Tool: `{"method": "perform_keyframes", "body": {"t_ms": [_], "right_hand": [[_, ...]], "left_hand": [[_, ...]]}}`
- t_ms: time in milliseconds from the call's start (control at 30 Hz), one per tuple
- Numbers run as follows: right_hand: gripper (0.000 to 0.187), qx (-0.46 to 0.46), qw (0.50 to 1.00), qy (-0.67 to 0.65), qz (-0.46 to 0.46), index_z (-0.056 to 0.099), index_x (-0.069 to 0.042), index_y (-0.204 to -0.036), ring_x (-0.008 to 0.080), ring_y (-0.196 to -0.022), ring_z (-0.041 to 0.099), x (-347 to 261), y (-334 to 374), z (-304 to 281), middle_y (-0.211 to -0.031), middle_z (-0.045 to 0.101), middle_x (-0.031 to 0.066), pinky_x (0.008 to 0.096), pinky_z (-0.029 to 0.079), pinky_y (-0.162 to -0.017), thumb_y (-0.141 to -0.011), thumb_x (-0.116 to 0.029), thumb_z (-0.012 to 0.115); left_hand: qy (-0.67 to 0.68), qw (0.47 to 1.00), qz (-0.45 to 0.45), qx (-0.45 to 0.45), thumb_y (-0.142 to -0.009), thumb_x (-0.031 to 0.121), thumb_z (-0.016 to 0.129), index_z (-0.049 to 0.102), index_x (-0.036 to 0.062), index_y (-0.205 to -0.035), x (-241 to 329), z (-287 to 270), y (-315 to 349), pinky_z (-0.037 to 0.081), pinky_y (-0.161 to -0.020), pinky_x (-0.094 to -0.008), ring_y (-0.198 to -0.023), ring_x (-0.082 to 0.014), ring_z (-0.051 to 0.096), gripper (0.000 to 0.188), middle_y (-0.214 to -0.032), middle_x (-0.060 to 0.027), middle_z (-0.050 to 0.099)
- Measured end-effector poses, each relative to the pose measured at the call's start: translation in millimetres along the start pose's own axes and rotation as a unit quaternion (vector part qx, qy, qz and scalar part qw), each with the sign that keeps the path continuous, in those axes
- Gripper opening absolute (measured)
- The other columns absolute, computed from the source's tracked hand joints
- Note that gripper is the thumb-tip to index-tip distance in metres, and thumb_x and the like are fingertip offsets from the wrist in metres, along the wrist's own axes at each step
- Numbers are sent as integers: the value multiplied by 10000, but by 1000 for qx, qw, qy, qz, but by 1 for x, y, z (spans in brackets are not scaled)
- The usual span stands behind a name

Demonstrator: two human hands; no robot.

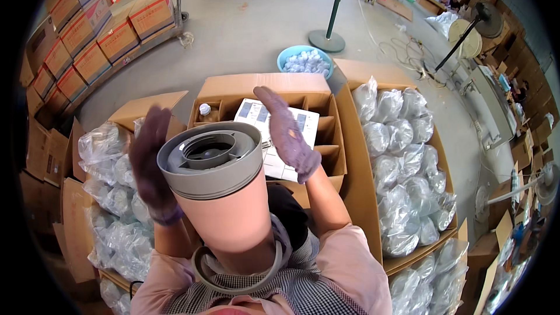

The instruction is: The person assembles pink thermos-style containers by inserting a metal inner pot into the outer shell, placing a lid on top, and applying a label to the side. The person repeats this process for multiple units, handling each component by hand and placing finished units into a cardboard box.

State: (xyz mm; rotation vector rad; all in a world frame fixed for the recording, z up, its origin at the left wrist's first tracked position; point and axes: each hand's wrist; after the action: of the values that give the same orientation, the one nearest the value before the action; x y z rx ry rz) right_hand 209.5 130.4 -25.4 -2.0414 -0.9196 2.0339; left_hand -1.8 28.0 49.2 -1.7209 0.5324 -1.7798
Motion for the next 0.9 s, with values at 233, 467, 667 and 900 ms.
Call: {"method": "perform_keyframes", "body": {"t_ms": [233, 467, 667, 900], "right_hand": [[1019, 92, 793, 533, 280, 258, -99, -1535, 405, -1302, 460, 157, 69, -35, -1448, 408, 299, 474, 375, -1078, -757, -532, 754], [1016, 101, 803, 441, 388, 189, -141, -1546, 399, -1119, 602, 197, 62, -65, -1209, 605, 228, 451, 481, -976, -740, -268, 794], [709, 171, 849, 445, 228, 423, -118, -1426, 393, -1021, 636, 245, 47, -112, -1101, 668, 211, 450, 486, -949, -776, -183, 699], [613, 82, 691, 651, 302, 476, -121, -1400, 328, -1136, 603, 190, 7, -170, -1228, 635, 147, 420, 469, -999, -844, -228, 710]], "left_hand": [[171, 975, 74, -122, -962, 660, 374, 596, -22, -996, -54, -32, 8, 368, -1073, -561, -1199, -427, 531, 719, -1095, -252, 616], [140, 985, 81, -56, -950, 716, 290, 564, 12, -980, -66, -28, 16, 440, -983, -526, -1055, -384, 567, 756, -984, -202, 599], [125, 988, 83, -27, -949, 724, 282, 551, 19, -1021, -70, -39, 29, 461, -964, -560, -1040, -399, 561, 758, -1021, -203, 584], [70, 997, -24, -4, -865, 800, 395, 582, -38, -998, -47, -26, 19, 484, -920, -480, -962, -328, 581, 868, -985, -205, 587]]}}
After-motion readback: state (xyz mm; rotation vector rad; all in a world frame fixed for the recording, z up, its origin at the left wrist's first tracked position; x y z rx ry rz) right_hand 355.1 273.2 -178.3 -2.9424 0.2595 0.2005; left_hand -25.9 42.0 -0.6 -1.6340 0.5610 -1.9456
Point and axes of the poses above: each hand's wrist, its own y-axis away from the middle knuckle, its own z-axis out of the palm, x = y × z
